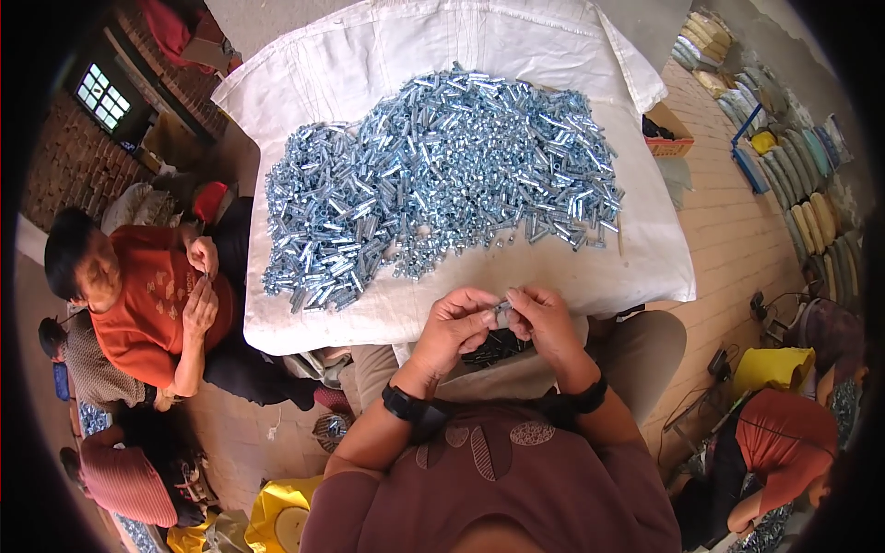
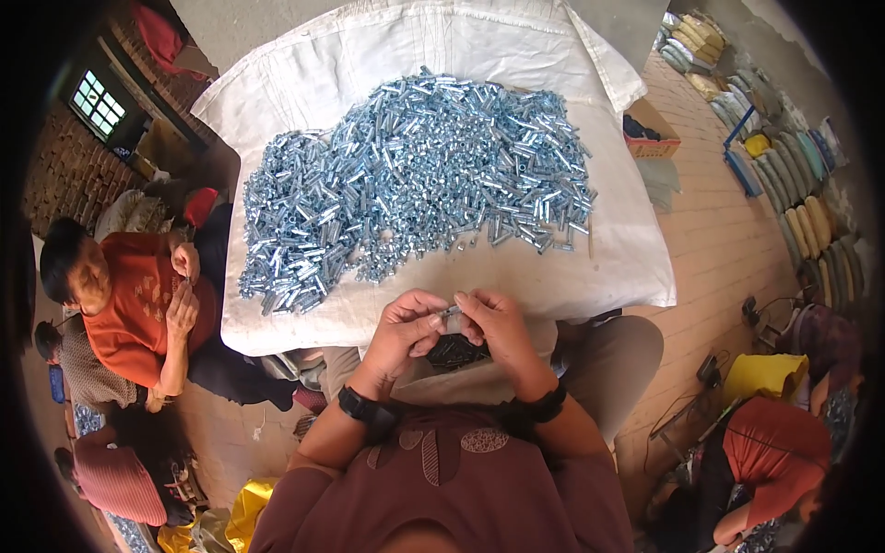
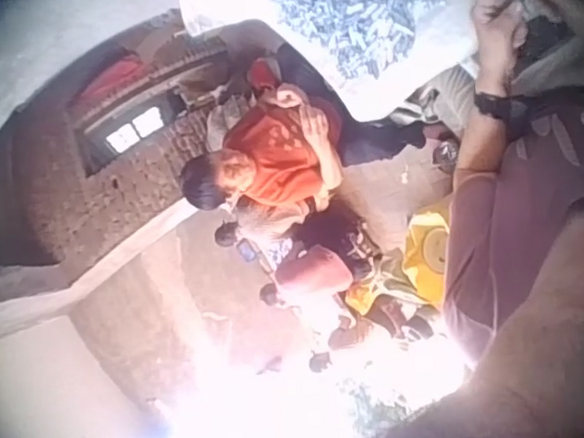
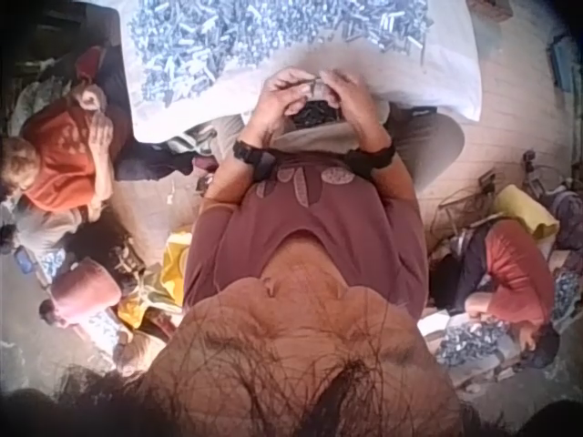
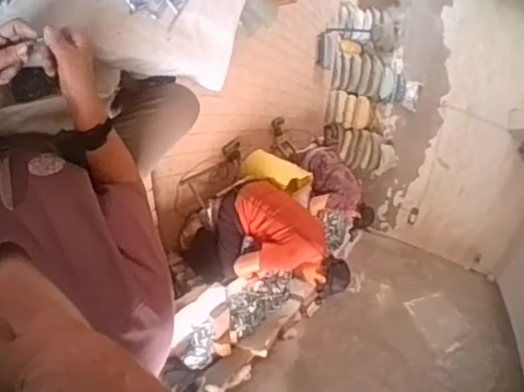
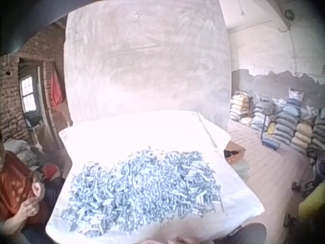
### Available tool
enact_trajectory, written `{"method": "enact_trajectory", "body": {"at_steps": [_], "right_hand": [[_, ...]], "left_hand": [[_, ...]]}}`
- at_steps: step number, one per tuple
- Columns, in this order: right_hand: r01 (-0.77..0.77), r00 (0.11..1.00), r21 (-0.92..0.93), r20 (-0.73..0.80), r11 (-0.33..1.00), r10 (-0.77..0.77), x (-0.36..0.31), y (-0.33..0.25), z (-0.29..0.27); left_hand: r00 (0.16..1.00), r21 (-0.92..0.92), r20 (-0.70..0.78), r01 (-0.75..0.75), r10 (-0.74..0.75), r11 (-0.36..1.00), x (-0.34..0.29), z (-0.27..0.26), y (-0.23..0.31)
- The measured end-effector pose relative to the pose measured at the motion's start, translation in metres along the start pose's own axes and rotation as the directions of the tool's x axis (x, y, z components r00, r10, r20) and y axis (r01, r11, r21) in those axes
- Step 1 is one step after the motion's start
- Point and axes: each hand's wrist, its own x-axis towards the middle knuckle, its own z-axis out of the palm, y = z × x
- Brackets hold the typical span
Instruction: Sorting and inspecting small metal screws or bolts from a large pile on a bag.
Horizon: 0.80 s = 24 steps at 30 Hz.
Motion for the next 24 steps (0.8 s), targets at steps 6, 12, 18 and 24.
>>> {"method": "enact_trajectory", "body": {"at_steps": [6, 12, 18, 24], "right_hand": [[-0.145, 0.981, 0.142, 0.148, 0.979, 0.124, 0.006, 0.006, 0.001], [0.102, 0.982, -0.3, 0.183, 0.949, -0.047, 0.025, 0.001, -0.004], [0.285, 0.805, -0.955, 0.194, 0.079, -0.561, 0.083, 0.009, -0.01], [0.185, 0.771, -0.981, 0.183, -0.06, -0.61, 0.093, 0.024, -0.012]], "left_hand": [[0.98, -0.235, 0.164, 0.146, -0.109, 0.961, 0.007, -0.018, -0.019], [0.958, -0.139, 0.25, 0.18, -0.141, 0.974, 0.012, -0.025, 0.003], [0.989, 0.708, 0.145, -0.12, 0.023, 0.696, 0.043, -0.032, 0.011], [0.863, 0.952, 0.283, -0.305, 0.418, -0.014, 0.126, -0.009, 0.007]]}}
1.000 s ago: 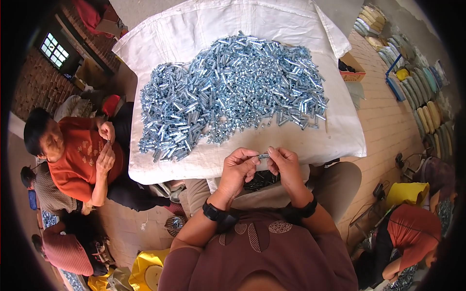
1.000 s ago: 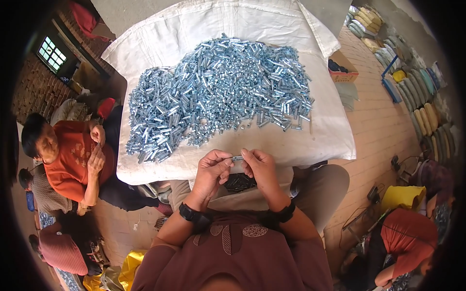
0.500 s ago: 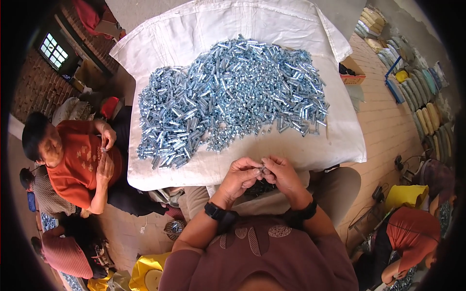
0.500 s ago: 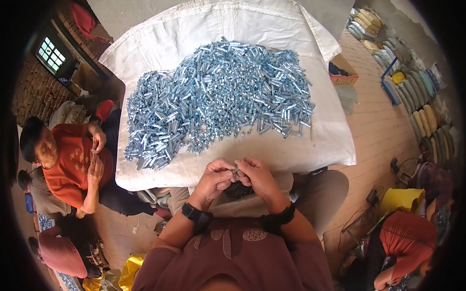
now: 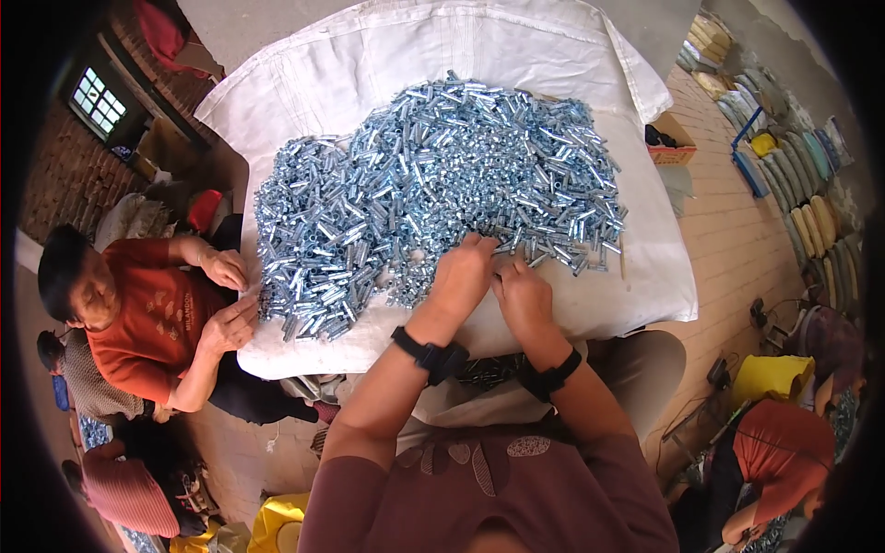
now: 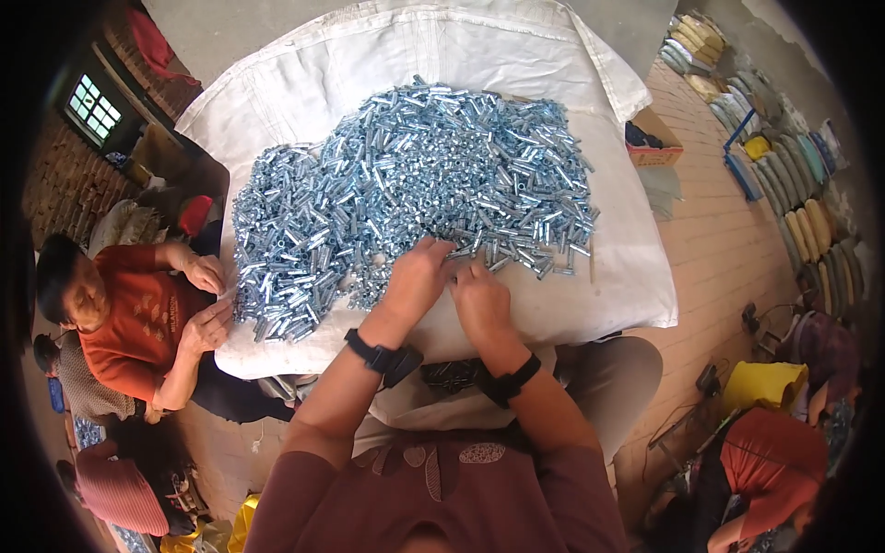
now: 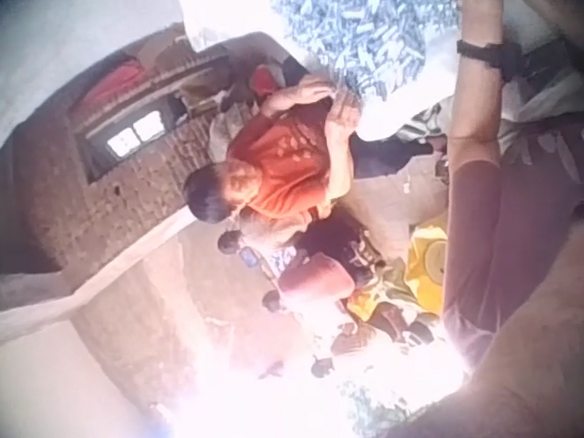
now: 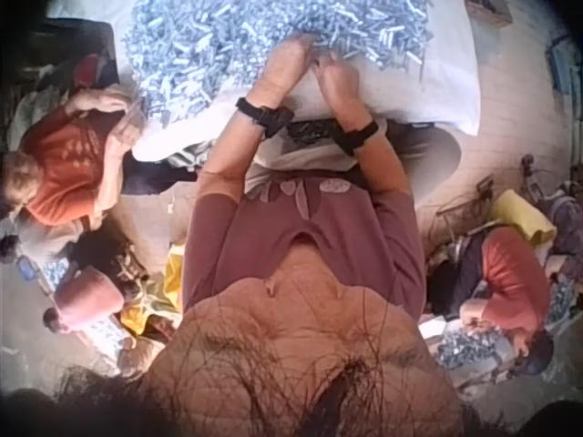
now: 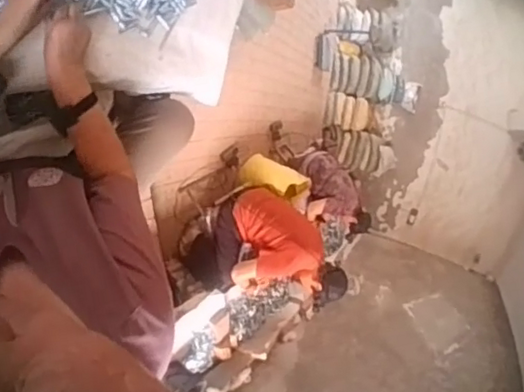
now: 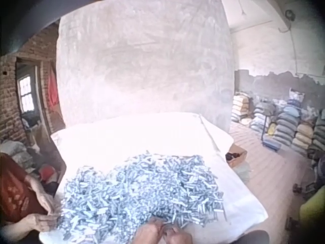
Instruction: Sorting and inspecting small metal screws or bolts from a large pile on a bag.
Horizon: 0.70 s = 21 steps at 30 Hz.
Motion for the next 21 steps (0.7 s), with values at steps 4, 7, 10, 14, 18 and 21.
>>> {"method": "enact_trajectory", "body": {"at_steps": [4, 7, 10, 14, 18, 21], "right_hand": [[-0.061, 0.998, 0.191, 0.02, 0.98, 0.058, -0.005, -0.003, -0.017], [-0.198, 0.979, 0.381, 0.024, 0.903, 0.204, -0.012, 0.004, -0.019], [-0.25, 0.951, 0.593, 0.003, 0.765, 0.308, -0.016, 0.008, -0.024], [-0.456, 0.867, 0.85, 0.357, 0.265, 0.347, -0.022, -0.004, -0.049], [-0.437, 0.879, 0.89, 0.392, 0.13, 0.272, -0.031, -0.019, -0.062], [-0.445, 0.88, 0.889, 0.414, 0.103, 0.23, -0.038, -0.026, -0.067]], "left_hand": [[0.989, 0.149, 0.142, 0.006, -0.028, 0.989, 0.011, 0.019, -0.01], [1.0, 0.021, 0.018, 0.01, -0.01, 1.0, 0.002, 0.014, -0.013], [0.996, -0.189, -0.088, 0.013, -0.03, 0.982, -0.015, 0.006, -0.009], [0.797, -0.816, 0.437, 0.546, -0.417, 0.189, -0.041, -0.027, 0.014], [0.73, -0.821, 0.567, 0.538, -0.383, -0.19, -0.067, -0.036, 0.03], [0.768, -0.847, 0.53, 0.49, -0.359, -0.204, -0.08, -0.038, 0.041]]}}
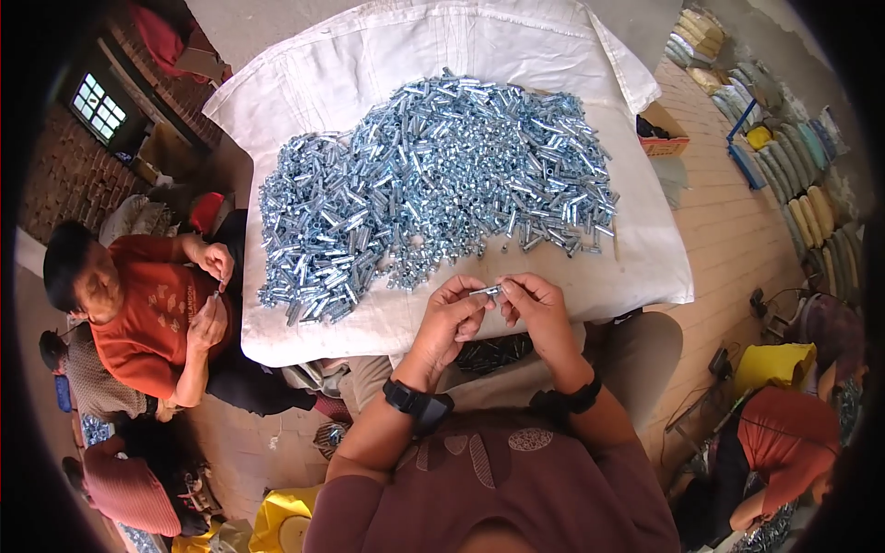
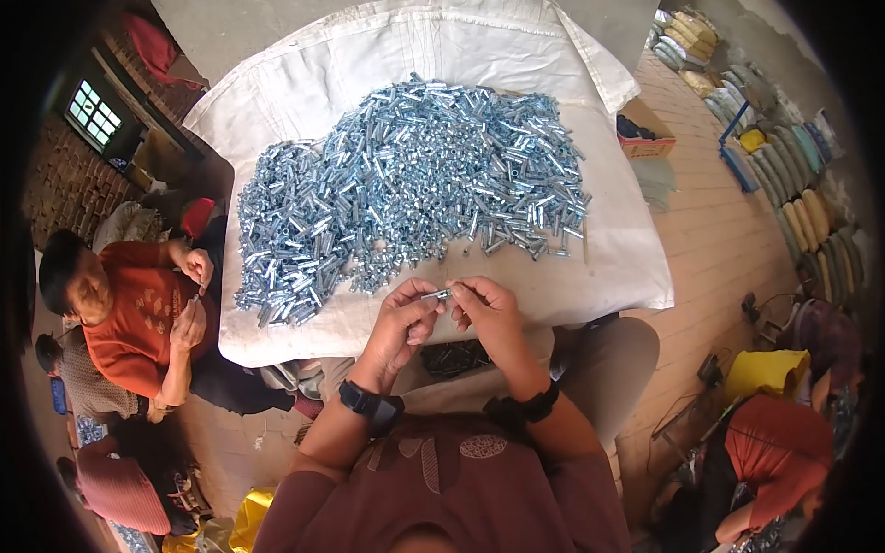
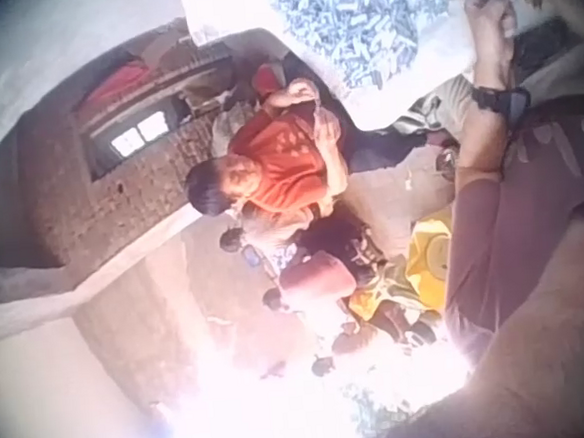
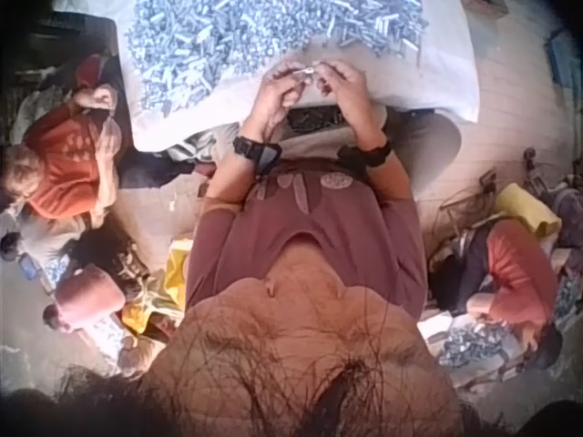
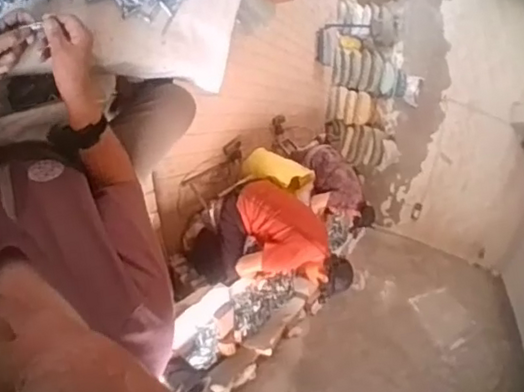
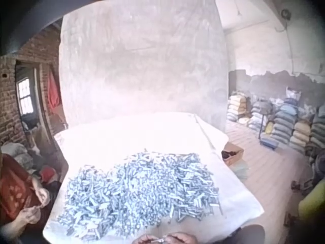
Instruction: Sorting and inspecting small metal screws or bolts from a large pile on a bag.
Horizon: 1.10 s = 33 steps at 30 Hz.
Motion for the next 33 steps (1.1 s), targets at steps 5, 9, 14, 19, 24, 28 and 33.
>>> {"method": "enact_trajectory", "body": {"at_steps": [5, 9, 14, 19, 24, 28, 33], "right_hand": [[0.001, 1.0, 0.009, -0.018, 1.0, 0.0, -0.005, 0.002, 0.002], [-0.006, 1.0, -0.041, -0.014, 0.999, 0.006, -0.006, 0.0, 0.003], [0.101, 0.987, -0.345, -0.082, 0.933, -0.137, -0.012, -0.001, 0.006], [0.139, 0.985, -0.422, -0.036, 0.896, -0.17, -0.011, 0.0, 0.005], [-0.158, 0.98, -0.05, 0.118, 0.986, 0.163, -0.003, 0.002, -0.009], [-0.469, 0.847, 0.323, 0.427, 0.822, 0.316, 0.005, 0.013, -0.012], [-0.478, 0.812, 0.251, 0.493, 0.842, 0.313, 0.013, 0.009, -0.01]], "left_hand": [[0.989, 0.18, 0.044, -0.148, 0.142, 0.973, -0.007, -0.003, -0.011], [0.982, 0.249, 0.042, -0.188, 0.183, 0.95, -0.01, -0.002, -0.011], [0.979, 0.261, 0.051, -0.206, 0.2, 0.943, -0.014, -0.001, -0.012], [0.979, 0.275, 0.052, -0.205, 0.198, 0.939, -0.015, -0.005, -0.013], [0.991, 0.128, 0.06, -0.125, 0.119, 0.984, -0.016, -0.006, -0.012], [0.991, 0.072, 0.1, -0.093, 0.086, 0.993, -0.013, -0.011, -0.013], [0.984, 0.134, 0.177, -0.02, -0.004, 0.991, -0.011, -0.021, 0.0]]}}
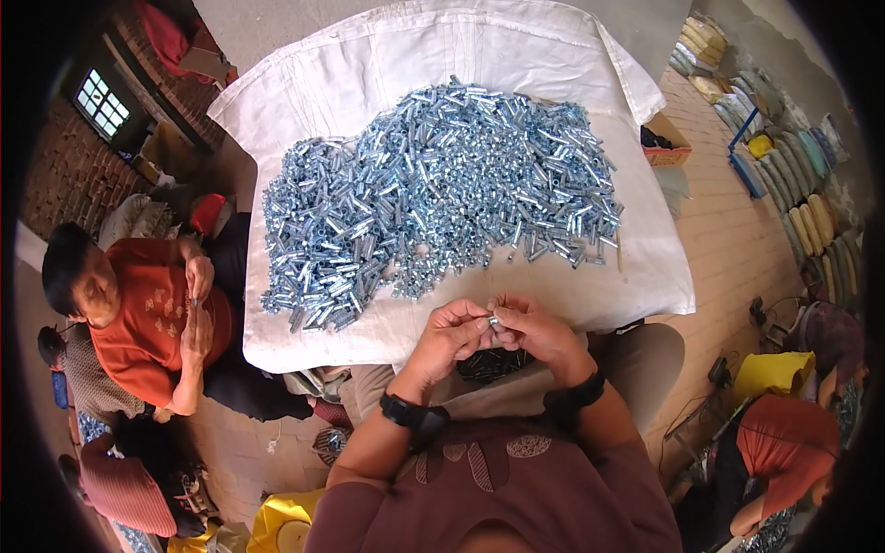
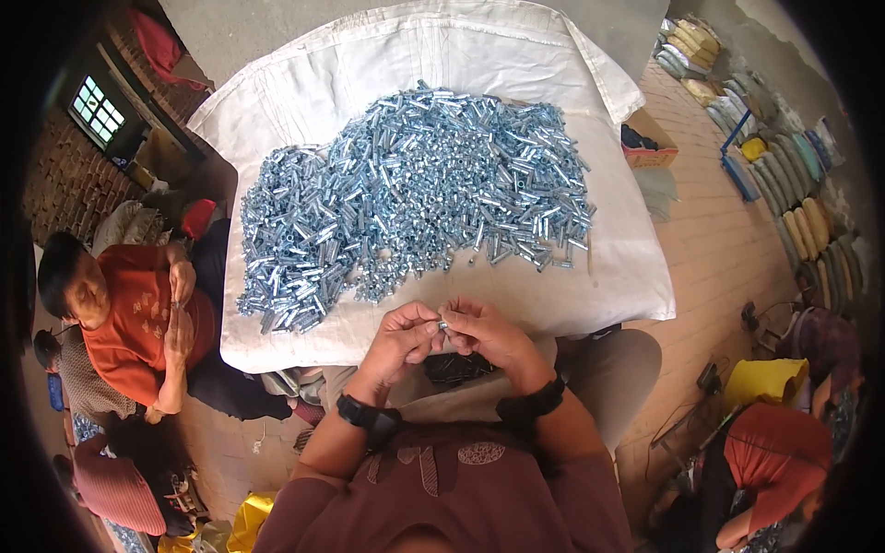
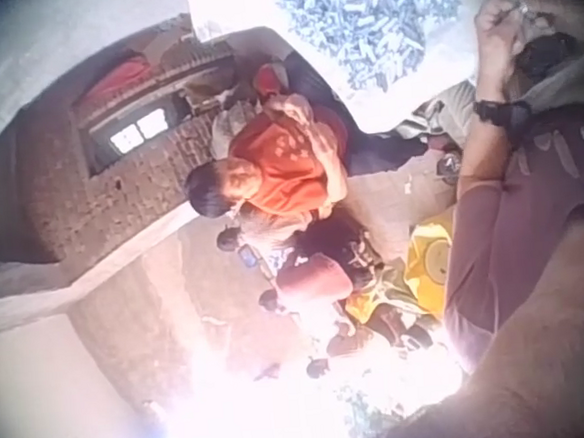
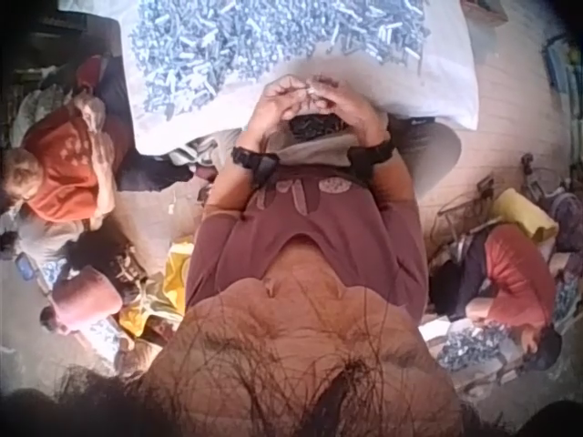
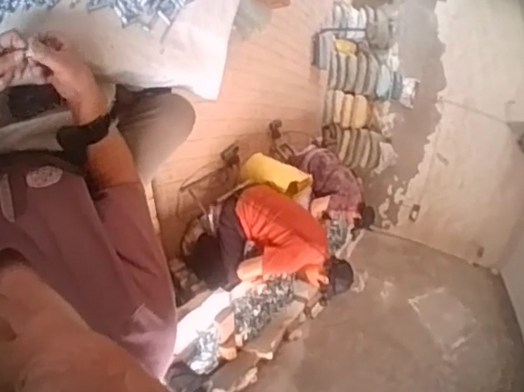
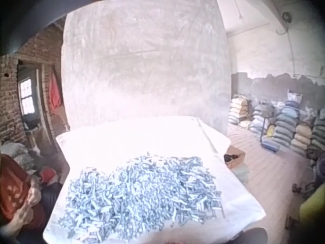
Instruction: Sorting and inspecting small metal screws or bolts from a large pile on a bag.
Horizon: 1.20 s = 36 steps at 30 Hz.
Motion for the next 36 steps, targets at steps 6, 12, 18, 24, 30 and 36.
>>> {"method": "enact_trajectory", "body": {"at_steps": [6, 12, 18, 24, 30, 36], "right_hand": [[0.069, 0.737, -0.944, -0.17, 0.322, -0.654, 0.028, -0.012, -0.03], [-0.315, 0.628, -0.919, -0.014, -0.238, -0.778, 0.053, -0.008, -0.036], [-0.17, 0.571, -0.981, -0.018, -0.097, -0.821, 0.043, -0.006, -0.04], [0.17, 0.524, -0.904, -0.254, 0.391, -0.813, 0.041, -0.001, -0.039], [0.354, 0.696, -0.466, -0.448, 0.811, -0.561, 0.022, -0.013, -0.017], [0.317, 0.817, -0.422, -0.334, 0.849, -0.471, 0.003, -0.005, 0.004]], "left_hand": [[0.966, 0.911, 0.201, -0.245, 0.163, 0.331, 0.033, -0.015, 0.028], [0.87, 0.933, 0.295, -0.173, 0.395, -0.316, 0.117, -0.012, 0.024], [0.934, 0.878, 0.258, -0.121, 0.246, -0.463, 0.137, -0.01, 0.021], [0.914, 0.907, 0.277, -0.147, 0.295, -0.395, 0.133, -0.012, 0.027], [0.882, 0.972, 0.078, -0.171, 0.464, 0.162, 0.074, -0.002, 0.022], [0.987, 0.281, -0.073, -0.119, 0.144, 0.952, 0.019, 0.007, -0.001]]}}
